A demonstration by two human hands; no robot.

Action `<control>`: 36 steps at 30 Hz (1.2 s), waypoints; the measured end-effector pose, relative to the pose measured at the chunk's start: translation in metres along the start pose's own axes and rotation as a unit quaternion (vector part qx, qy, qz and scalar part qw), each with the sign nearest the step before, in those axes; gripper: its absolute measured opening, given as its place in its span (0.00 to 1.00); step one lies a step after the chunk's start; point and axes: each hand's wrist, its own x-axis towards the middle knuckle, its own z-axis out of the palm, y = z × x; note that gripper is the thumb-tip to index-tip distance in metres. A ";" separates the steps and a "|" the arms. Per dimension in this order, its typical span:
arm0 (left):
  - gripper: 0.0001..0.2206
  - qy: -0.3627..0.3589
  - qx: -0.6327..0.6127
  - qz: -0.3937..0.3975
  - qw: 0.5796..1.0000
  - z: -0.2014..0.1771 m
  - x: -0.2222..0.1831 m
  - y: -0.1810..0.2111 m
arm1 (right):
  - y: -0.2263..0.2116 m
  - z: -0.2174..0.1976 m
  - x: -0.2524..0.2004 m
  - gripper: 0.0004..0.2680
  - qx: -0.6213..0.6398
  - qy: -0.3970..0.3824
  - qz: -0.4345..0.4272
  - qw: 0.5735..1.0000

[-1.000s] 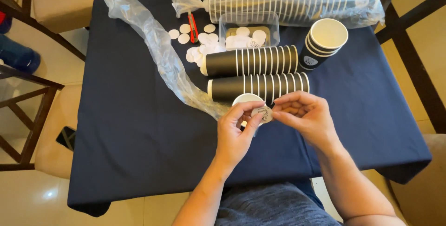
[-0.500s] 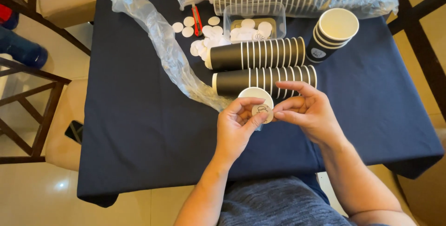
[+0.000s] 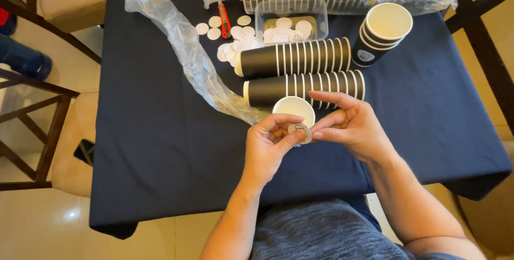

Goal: Peeling circular logo stickers from a sheet and applying them to the side of black paper coffee cups.

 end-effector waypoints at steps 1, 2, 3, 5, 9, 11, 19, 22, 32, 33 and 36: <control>0.14 0.001 0.001 0.000 1.000 0.000 0.000 0.002 | 0.000 0.000 0.000 0.29 0.001 -0.001 0.000 1.000; 0.14 -0.001 0.009 0.003 1.000 0.000 -0.001 0.004 | 0.001 0.000 0.000 0.30 -0.001 0.000 0.002 1.000; 0.14 -0.002 0.017 0.005 1.000 0.001 -0.001 0.005 | 0.001 0.000 0.000 0.30 -0.002 0.001 0.004 1.000; 0.14 -0.002 0.022 0.008 1.000 0.000 -0.001 0.005 | 0.003 -0.001 0.000 0.30 -0.003 -0.002 0.003 1.000; 0.13 0.001 0.030 0.011 0.999 0.000 -0.002 0.003 | 0.005 -0.003 -0.001 0.30 -0.016 0.003 0.002 1.000; 0.13 0.003 0.035 0.010 0.999 -0.001 0.000 0.004 | 0.006 -0.004 0.002 0.29 -0.021 0.002 -0.001 1.000; 0.13 0.010 0.060 0.011 0.998 -0.001 -0.003 0.006 | 0.003 -0.002 0.000 0.29 -0.041 -0.001 -0.007 0.999; 0.13 0.016 0.084 0.011 0.996 -0.001 -0.005 0.006 | 0.003 -0.001 -0.003 0.29 -0.051 0.003 -0.005 0.999; 0.13 0.029 0.106 0.030 0.994 -0.001 -0.002 0.009 | 0.000 0.001 -0.001 0.30 -0.077 -0.006 -0.026 0.997; 0.13 0.030 0.107 0.027 0.993 -0.001 -0.004 0.007 | 0.000 0.001 -0.003 0.31 -0.080 -0.006 -0.022 0.997; 0.13 0.030 0.114 0.038 0.992 0.000 -0.001 0.007 | -0.002 0.000 -0.001 0.31 -0.097 -0.006 -0.029 0.995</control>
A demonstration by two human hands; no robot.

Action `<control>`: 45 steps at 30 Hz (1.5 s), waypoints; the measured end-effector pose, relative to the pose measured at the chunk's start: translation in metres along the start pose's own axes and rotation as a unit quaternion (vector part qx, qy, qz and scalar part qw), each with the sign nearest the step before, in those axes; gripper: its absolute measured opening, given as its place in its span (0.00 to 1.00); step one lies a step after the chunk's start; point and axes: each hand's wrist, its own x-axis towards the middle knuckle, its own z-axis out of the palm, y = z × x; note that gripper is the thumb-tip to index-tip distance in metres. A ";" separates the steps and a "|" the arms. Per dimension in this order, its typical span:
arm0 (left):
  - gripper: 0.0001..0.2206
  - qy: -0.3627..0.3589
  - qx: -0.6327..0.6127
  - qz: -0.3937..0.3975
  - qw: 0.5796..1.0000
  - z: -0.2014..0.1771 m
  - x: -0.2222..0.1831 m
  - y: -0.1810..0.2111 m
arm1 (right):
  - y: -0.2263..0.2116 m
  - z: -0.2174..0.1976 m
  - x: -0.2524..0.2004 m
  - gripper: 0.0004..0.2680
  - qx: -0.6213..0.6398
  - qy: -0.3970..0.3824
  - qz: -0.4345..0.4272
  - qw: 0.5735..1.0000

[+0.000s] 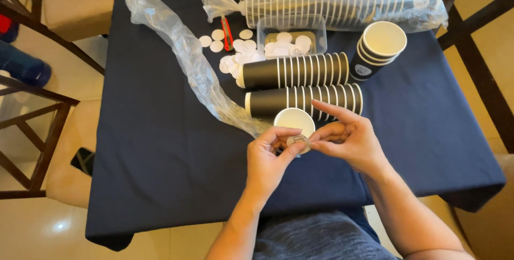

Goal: Peeling circular logo stickers from a sheet and applying them to the side of black paper coffee cups.

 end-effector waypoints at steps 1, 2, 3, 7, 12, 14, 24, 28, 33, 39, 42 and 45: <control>0.13 0.000 0.001 0.003 1.000 0.000 0.001 0.001 | -0.001 0.001 0.002 0.31 0.000 -0.001 -0.003 1.000; 0.13 0.007 0.010 0.008 1.000 0.000 0.001 0.002 | -0.001 0.001 0.003 0.31 0.002 -0.004 -0.005 1.000; 0.12 0.009 0.020 0.007 1.000 0.001 -0.001 0.001 | 0.000 0.000 0.000 0.32 0.004 -0.001 -0.003 1.000; 0.12 0.011 0.040 0.028 0.999 0.001 0.002 -0.003 | -0.004 0.000 0.001 0.32 -0.005 -0.010 -0.018 1.000; 0.13 0.014 0.015 0.022 1.000 0.001 0.003 -0.009 | -0.001 -0.003 0.003 0.32 0.010 -0.006 0.003 1.000; 0.13 0.014 0.004 0.008 1.000 0.001 0.000 -0.008 | -0.005 -0.001 0.002 0.32 0.013 -0.004 0.010 1.000; 0.13 0.001 -0.045 -0.021 0.999 0.001 0.002 -0.007 | -0.012 0.003 0.005 0.32 0.044 0.000 0.029 0.999; 0.14 -0.005 -0.054 -0.021 0.998 0.000 0.002 -0.007 | -0.012 0.000 0.007 0.33 0.040 -0.013 0.029 0.999; 0.14 -0.008 -0.051 -0.021 0.998 0.000 -0.001 -0.010 | -0.012 0.000 0.005 0.33 0.038 -0.020 0.029 0.999; 0.13 -0.008 -0.040 -0.010 0.999 0.000 0.000 -0.014 | -0.011 -0.002 0.006 0.33 0.029 -0.024 0.032 0.999; 0.13 -0.002 -0.024 -0.007 1.000 0.001 0.000 -0.012 | -0.015 0.001 0.007 0.33 0.026 -0.021 0.030 0.999; 0.13 -0.002 -0.017 -0.006 1.000 0.002 0.000 -0.008 | -0.012 -0.001 0.006 0.33 0.028 -0.019 0.028 0.999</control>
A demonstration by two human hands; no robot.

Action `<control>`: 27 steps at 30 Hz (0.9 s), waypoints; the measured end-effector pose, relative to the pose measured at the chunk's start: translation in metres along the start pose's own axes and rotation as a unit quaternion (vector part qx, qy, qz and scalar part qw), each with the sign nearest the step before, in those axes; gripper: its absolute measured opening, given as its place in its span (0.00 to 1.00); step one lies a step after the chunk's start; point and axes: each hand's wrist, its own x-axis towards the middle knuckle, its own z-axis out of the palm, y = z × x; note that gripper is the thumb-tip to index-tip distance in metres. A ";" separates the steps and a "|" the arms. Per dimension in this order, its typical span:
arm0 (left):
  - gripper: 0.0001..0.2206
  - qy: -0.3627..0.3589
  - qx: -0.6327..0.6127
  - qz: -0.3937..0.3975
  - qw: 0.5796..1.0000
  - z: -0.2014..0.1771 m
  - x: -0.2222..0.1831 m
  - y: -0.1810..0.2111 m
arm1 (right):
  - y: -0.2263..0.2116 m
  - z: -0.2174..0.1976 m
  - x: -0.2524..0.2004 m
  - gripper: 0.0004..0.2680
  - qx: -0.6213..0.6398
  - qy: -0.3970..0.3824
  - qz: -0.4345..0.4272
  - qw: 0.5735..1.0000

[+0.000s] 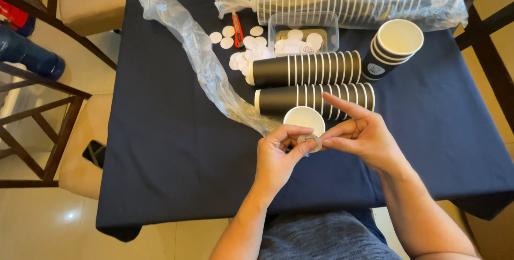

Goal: Peeling circular logo stickers from a sheet and applying them to the side of black paper coffee cups.

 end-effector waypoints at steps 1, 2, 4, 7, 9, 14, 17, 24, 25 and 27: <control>0.13 -0.001 0.000 0.001 1.000 0.000 0.002 -0.001 | -0.001 0.000 0.001 0.33 -0.001 0.001 -0.001 1.000; 0.13 0.001 0.004 0.001 1.000 0.000 0.002 -0.003 | -0.001 0.000 0.001 0.33 -0.004 0.001 0.000 1.000; 0.13 0.003 0.008 0.000 1.000 -0.001 0.001 -0.005 | -0.001 -0.001 0.000 0.33 -0.007 0.001 0.001 1.000; 0.12 -0.002 0.011 0.004 1.000 -0.001 0.003 -0.005 | 0.000 -0.004 0.002 0.33 -0.010 -0.007 0.007 1.000; 0.12 -0.004 0.006 0.000 1.000 -0.001 0.001 -0.003 | 0.001 -0.004 0.001 0.33 -0.008 -0.012 0.008 1.000; 0.12 -0.006 0.009 0.002 1.000 -0.002 0.002 -0.007 | -0.001 -0.004 0.002 0.33 -0.016 -0.011 0.007 1.000; 0.12 -0.004 0.013 0.004 1.000 -0.001 0.000 -0.005 | -0.002 -0.002 0.000 0.33 -0.019 -0.014 0.010 1.000; 0.11 -0.002 0.043 0.027 0.999 -0.001 0.001 0.001 | -0.002 -0.004 0.000 0.33 -0.034 -0.012 0.002 0.999; 0.11 -0.002 0.042 0.028 0.999 -0.001 0.002 0.001 | -0.002 -0.005 0.000 0.33 -0.034 -0.012 0.001 0.999; 0.11 0.001 0.067 0.037 0.997 -0.001 0.001 0.003 | -0.002 -0.005 0.000 0.34 -0.035 -0.014 0.004 0.999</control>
